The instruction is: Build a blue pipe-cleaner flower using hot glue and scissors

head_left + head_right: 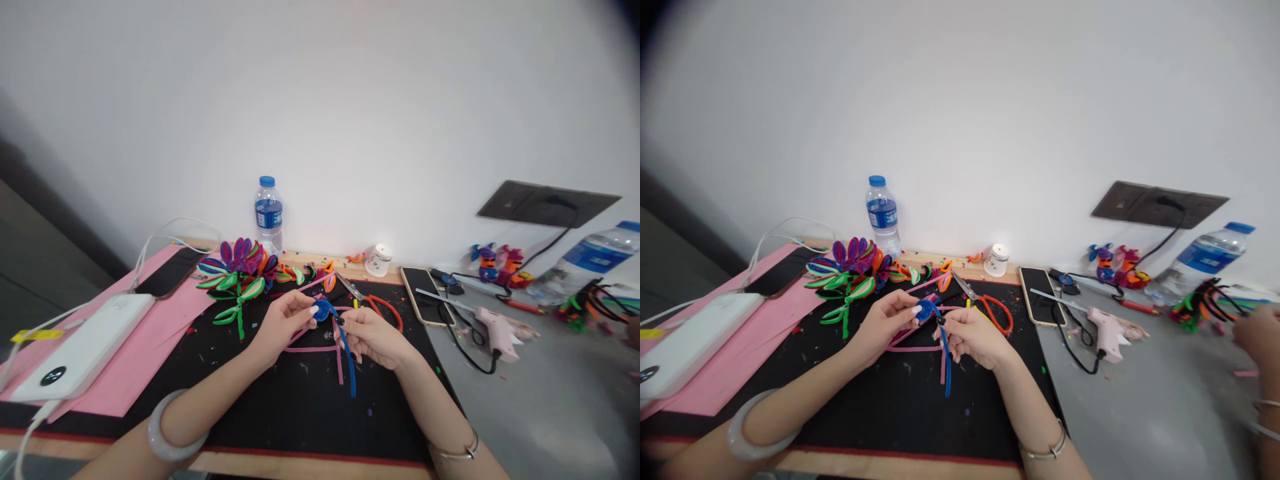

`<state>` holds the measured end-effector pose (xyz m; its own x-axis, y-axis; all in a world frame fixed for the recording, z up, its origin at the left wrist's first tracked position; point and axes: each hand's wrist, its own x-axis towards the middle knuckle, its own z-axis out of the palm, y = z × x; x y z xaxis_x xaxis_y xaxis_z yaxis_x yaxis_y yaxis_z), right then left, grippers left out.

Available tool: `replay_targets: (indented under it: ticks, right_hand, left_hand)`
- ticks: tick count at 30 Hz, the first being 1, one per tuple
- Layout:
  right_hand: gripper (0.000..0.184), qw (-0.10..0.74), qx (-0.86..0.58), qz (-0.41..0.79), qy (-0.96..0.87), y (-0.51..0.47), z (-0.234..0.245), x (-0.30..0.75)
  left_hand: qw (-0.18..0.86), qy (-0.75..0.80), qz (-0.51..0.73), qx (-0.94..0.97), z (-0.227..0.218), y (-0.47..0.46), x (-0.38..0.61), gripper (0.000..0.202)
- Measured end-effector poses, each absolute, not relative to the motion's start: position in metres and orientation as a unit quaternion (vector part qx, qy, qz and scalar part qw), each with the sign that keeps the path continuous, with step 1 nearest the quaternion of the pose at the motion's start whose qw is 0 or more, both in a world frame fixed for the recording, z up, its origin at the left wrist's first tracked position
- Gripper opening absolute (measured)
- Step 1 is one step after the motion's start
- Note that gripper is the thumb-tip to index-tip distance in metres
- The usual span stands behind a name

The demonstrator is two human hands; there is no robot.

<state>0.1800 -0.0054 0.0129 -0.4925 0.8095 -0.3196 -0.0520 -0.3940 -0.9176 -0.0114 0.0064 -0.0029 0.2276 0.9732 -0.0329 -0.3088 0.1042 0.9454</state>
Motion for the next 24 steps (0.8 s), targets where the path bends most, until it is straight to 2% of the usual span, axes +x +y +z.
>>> replay_targets:
  ticks: [12, 24]
  right_hand:
    - [0.030, 0.276, -0.389, 0.758, -0.445, -0.008, 0.009, 0.173]
    - [0.028, 0.292, -0.374, 0.768, -0.430, -0.010, 0.005, 0.168]
  left_hand:
    - [0.672, 0.369, 0.493, 0.411, -0.002, 0.003, -0.009, 0.020]
    - [0.695, 0.354, 0.490, 0.390, 0.000, -0.002, -0.007, 0.018]
